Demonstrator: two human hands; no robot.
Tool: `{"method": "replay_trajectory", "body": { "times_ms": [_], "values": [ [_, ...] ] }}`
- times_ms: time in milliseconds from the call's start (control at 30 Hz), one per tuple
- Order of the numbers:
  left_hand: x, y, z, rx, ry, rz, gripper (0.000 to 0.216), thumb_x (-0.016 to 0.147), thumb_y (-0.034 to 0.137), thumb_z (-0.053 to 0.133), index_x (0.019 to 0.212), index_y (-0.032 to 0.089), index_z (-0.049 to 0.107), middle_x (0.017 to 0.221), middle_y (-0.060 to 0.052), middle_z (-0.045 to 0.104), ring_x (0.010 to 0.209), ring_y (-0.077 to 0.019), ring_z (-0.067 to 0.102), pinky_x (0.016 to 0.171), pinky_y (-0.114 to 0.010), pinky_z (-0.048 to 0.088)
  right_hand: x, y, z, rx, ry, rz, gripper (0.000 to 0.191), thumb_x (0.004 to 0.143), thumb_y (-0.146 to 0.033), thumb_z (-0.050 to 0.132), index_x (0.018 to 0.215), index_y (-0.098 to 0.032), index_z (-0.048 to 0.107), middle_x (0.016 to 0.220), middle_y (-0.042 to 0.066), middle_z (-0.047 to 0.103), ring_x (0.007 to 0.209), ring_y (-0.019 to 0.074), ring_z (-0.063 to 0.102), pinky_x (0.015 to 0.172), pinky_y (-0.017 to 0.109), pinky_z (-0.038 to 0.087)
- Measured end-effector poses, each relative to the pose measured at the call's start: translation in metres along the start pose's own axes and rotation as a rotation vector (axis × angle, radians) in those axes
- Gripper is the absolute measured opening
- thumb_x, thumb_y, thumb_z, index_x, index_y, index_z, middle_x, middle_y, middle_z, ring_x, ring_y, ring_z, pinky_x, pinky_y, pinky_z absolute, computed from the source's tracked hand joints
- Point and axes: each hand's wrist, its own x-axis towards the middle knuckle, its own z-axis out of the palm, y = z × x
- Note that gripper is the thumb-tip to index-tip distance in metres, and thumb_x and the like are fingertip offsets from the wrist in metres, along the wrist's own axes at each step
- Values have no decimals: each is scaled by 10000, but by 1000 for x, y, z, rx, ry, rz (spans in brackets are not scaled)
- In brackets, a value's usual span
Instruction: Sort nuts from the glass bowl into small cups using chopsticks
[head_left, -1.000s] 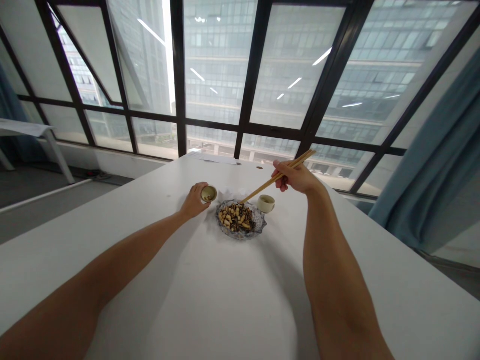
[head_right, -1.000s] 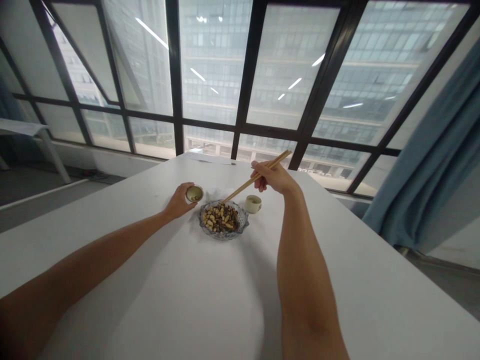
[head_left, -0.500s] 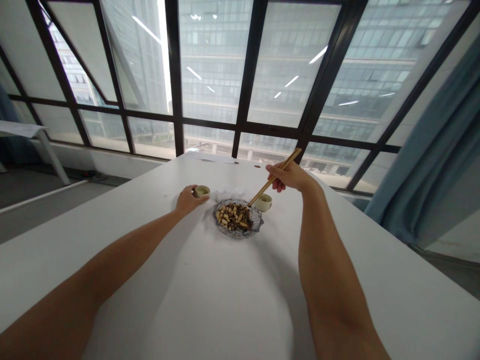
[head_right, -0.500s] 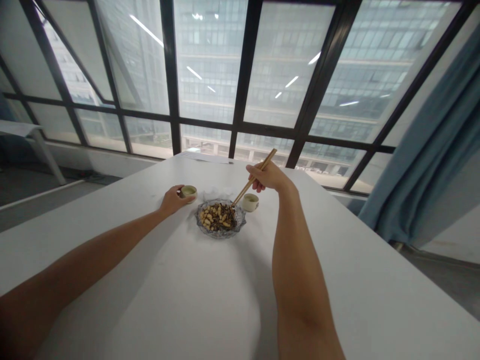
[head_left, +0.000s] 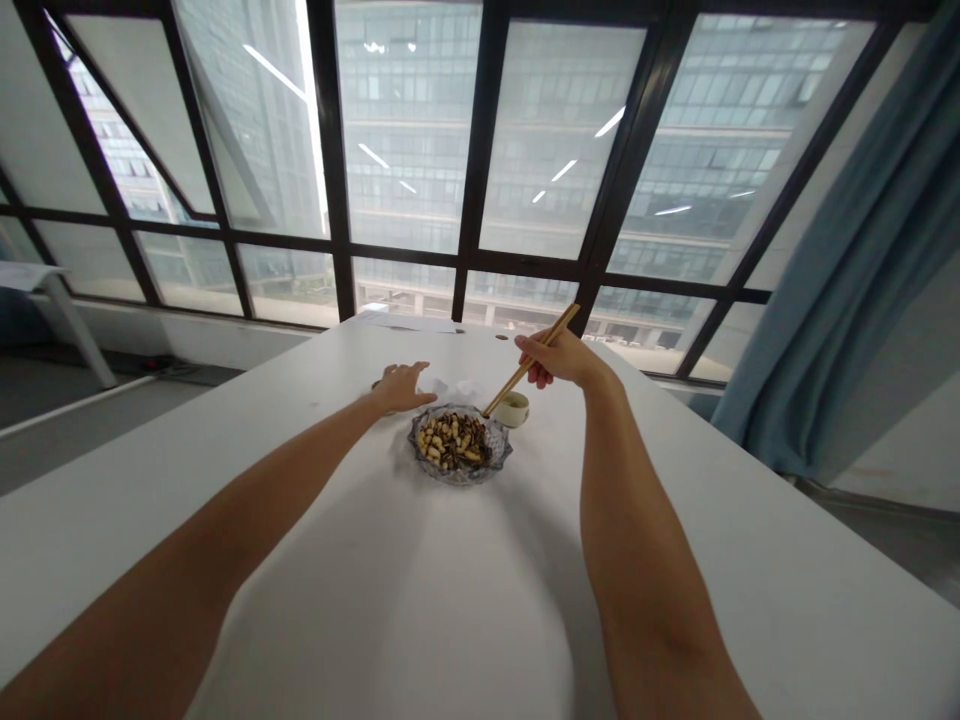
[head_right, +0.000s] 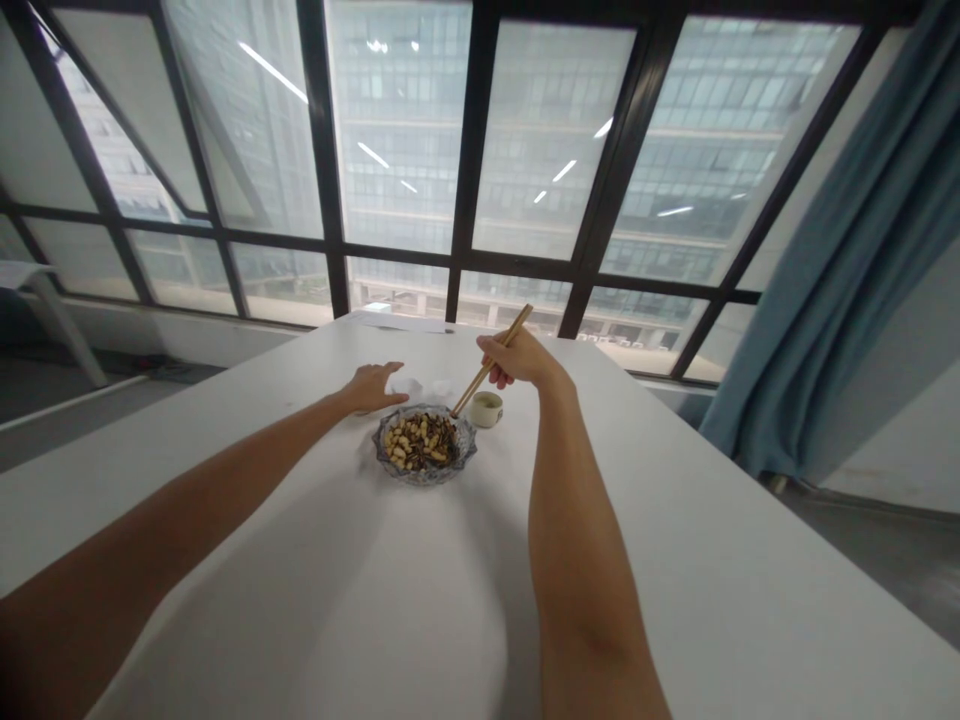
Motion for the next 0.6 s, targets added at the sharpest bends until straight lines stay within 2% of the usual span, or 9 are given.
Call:
{"method": "replay_trajectory", "body": {
  "times_ms": [133,200,267,367,467,600],
  "values": [
    [10,9,1,21,-137,18,756,779,515,656,1417,200,398,1299,-134,645,1250,-327,557,1113,-527,284,2,1,0,19,-6,-21,491,886,-551,639,625,-135,618,442,45,622,320,106,550,317,172,438],
    [10,10,2,18,-89,66,746,767,442,683,1416,211,398,1338,-120,619,1258,-305,551,1115,-482,308,4,2,2,45,30,-59,505,878,-577,634,641,-132,621,448,46,623,325,110,554,317,175,434],
    [7,10,1,12,17,170,737,755,345,691,1419,198,407,1396,-123,567,1284,-294,524,1118,-435,329,5,4,3,75,81,-116,523,873,-609,618,658,-132,623,463,49,629,339,114,565,319,176,426],
    [1,9,1,-5,133,327,714,761,241,646,1431,184,406,1439,-120,517,1318,-287,479,1138,-428,325,7,5,5,93,132,-165,542,868,-642,599,674,-136,622,480,52,634,352,117,572,325,178,419],
    [-2,7,1,-35,169,396,713,784,232,612,1456,179,377,1451,-116,502,1318,-283,470,1140,-439,334,10,6,8,86,136,-178,552,869,-656,585,688,-136,622,482,48,631,352,117,570,326,179,415],
    [-3,7,4,-61,170,396,717,818,294,612,1477,181,353,1476,-115,481,1330,-290,462,1141,-452,336,16,6,20,93,102,-200,562,873,-672,565,719,-134,624,486,38,627,352,108,562,332,174,416]
  ]
}}
